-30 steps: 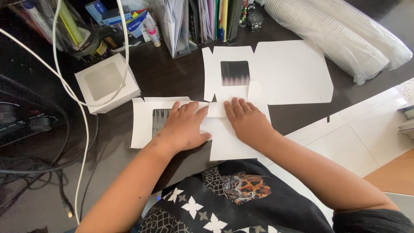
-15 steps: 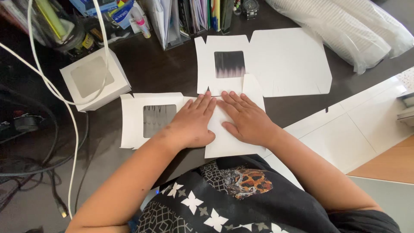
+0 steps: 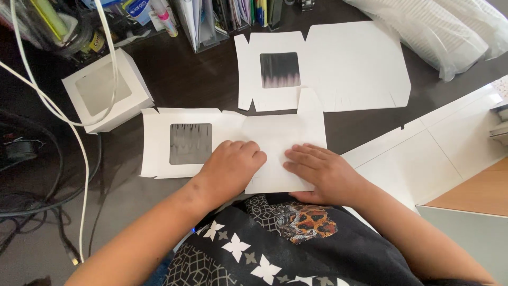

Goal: The person assembles two white cardboard boxes with clear windows by folding and tucking flaps. The person first completes one box, then begins a second, folding the sides and securing the tabs.

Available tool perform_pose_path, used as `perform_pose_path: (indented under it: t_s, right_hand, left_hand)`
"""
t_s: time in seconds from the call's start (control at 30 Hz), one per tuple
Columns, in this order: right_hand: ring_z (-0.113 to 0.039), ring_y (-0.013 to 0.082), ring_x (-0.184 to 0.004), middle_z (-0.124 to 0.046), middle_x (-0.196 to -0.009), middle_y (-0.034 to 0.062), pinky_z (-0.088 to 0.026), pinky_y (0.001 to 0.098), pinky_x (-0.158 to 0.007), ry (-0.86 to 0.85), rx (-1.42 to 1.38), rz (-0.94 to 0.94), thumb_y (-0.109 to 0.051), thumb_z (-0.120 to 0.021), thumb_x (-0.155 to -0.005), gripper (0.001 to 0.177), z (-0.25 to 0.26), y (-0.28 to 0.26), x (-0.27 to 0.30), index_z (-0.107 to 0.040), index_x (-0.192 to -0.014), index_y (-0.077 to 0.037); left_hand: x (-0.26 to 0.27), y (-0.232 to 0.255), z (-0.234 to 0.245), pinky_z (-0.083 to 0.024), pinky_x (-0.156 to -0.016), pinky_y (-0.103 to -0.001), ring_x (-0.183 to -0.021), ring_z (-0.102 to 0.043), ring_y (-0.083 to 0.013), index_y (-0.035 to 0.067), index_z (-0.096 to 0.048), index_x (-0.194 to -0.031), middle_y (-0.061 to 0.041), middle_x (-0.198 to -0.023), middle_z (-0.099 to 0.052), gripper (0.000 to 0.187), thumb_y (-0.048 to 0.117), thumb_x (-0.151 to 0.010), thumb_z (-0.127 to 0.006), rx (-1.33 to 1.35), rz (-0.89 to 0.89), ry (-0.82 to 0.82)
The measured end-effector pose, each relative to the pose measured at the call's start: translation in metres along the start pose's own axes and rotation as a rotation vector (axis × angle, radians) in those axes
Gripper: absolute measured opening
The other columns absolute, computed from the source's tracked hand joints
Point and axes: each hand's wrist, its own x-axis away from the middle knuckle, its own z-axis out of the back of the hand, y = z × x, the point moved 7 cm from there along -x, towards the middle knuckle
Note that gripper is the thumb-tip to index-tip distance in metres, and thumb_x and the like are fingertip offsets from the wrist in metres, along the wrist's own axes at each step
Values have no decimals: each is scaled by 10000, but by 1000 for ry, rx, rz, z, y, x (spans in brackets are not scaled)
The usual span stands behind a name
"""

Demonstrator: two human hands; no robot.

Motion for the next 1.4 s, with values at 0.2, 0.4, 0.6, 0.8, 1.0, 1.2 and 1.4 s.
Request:
perform_pose_path:
  t_s: [0.2, 0.4, 0.6, 0.8, 1.0, 1.2, 1.4]
  right_hand:
    - [-715, 200, -913, -712, -933, -18, -581, 333, -819, 211, 40, 53, -449, -620, -982, 326, -7, -4, 15, -770, -976, -160]
    - [-734, 317, -741, -693, -710, 64, -589, 413, -682, 85, -327, -420, -365, -661, -967, 197, -16, 36, 12, -747, -960, -188]
    - [-743, 353, -791, -702, -950, 82, -598, 453, -723, -23, -105, -635, -511, -703, -920, 368, -9, 51, -18, -612, -1182, -270]
    - [-737, 272, -741, -634, -1030, 25, -597, 358, -685, -40, 106, -579, -498, -788, -852, 370, -2, 55, -24, -644, -1042, -215]
    - [-739, 270, -919, -699, -931, 32, -578, 362, -817, 65, -168, -302, -475, -837, -813, 335, 18, 41, -10, -728, -947, -188]
    - [-657, 306, -1189, -687, -1152, 77, -524, 446, -991, 142, 0, -104, -510, -665, -932, 416, 14, 20, 43, -707, -1107, -134]
    - [-696, 275, -1102, -725, -1057, 19, -529, 405, -986, 323, -113, -170, -399, -650, -968, 279, 7, 33, 52, -766, -991, -147]
  left_hand:
    - [10, 9, 7, -474, -902, -482, -740, -719, -321, 121, -657, -776, -99, -728, -651, 438, 517, -932, -557, 247, 7, -69]
    - [-2, -13, -11, -384, -1101, -575, -891, -752, -376, 126, -728, -913, -148, -823, -760, 455, 498, -979, -474, 324, 208, -427]
    - [-12, -31, -25, -543, -830, -521, -890, -730, -436, 124, -502, -1180, -176, -982, -692, 352, 392, -958, -554, 362, 450, -527]
    - [-22, 24, -2, -455, -901, -585, -843, -629, -317, 145, -618, -1095, -67, -852, -583, 168, 224, -954, -570, 30, 100, -109]
    - [-13, 33, -14, -488, -757, -482, -666, -692, -314, 99, -524, -1427, -129, -885, -648, 488, 102, -939, -528, 22, 9, -329]
    - [-16, 43, -23, -509, -754, -478, -875, -673, -417, 8, -639, -1253, -217, -965, -627, 358, 94, -937, -494, 90, -28, -133]
    - [-21, 54, -23, -580, -813, -504, -1155, -629, -547, -104, -519, -1361, -332, -1184, -595, 459, 56, -947, -400, 130, -3, -259]
